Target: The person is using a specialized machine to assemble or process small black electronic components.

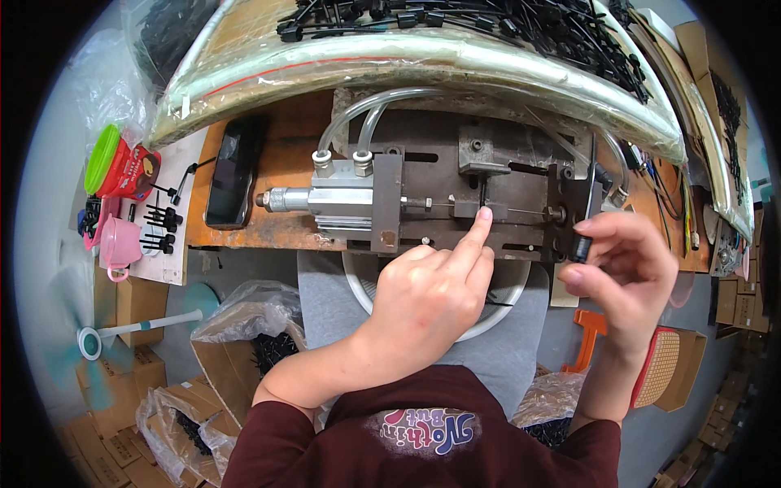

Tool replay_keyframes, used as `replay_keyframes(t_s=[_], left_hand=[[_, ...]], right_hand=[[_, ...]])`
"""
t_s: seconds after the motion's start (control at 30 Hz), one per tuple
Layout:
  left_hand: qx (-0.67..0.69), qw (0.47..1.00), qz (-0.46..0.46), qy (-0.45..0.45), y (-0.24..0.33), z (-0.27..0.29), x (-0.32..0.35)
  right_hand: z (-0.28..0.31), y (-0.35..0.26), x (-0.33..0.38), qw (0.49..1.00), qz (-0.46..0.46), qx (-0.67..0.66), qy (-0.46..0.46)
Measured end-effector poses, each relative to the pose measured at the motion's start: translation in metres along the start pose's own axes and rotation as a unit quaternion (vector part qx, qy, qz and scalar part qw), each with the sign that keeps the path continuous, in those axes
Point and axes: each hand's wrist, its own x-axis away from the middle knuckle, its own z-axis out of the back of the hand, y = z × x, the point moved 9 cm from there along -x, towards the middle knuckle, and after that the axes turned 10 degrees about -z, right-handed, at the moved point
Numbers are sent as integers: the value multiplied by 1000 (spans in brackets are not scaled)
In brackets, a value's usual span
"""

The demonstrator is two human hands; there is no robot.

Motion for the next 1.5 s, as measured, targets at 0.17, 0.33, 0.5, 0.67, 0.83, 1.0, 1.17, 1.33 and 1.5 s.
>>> replay_keyframes(t_s=[0.17, 0.33, 0.5, 0.67, 0.83, 1.0, 1.17, 1.33, 1.5], left_hand=[[0, 997, -46, 62, -23, 56, -33], [-192, 959, -107, 180, -75, 97, -93], [-191, 981, -30, 22, -129, 65, -144], [-135, 988, -72, -27, -129, 64, -152], [80, 984, 5, 159, -102, 116, -121], [133, 963, 37, 231, -94, 142, -65], [162, 971, 24, 175, -59, 120, -26], [198, 975, 24, 98, -20, 71, -3], [96, 995, 8, 34, -6, 28, 9]], right_hand=[[-31, -6, 24, 942, 194, 273, 10], [-67, 14, 33, 918, 217, 331, -37], [-85, 21, 31, 873, 229, 430, -26], [-88, 16, 25, 851, 208, 480, -37], [-87, 14, 25, 854, 210, 472, -55], [-72, -30, -4, 893, 248, 374, -40], [-73, -81, -75, 840, 360, 401, 68], [-120, -105, -150, 746, 371, 551, 35], [-134, -79, -207, 729, 186, 659, -18]])
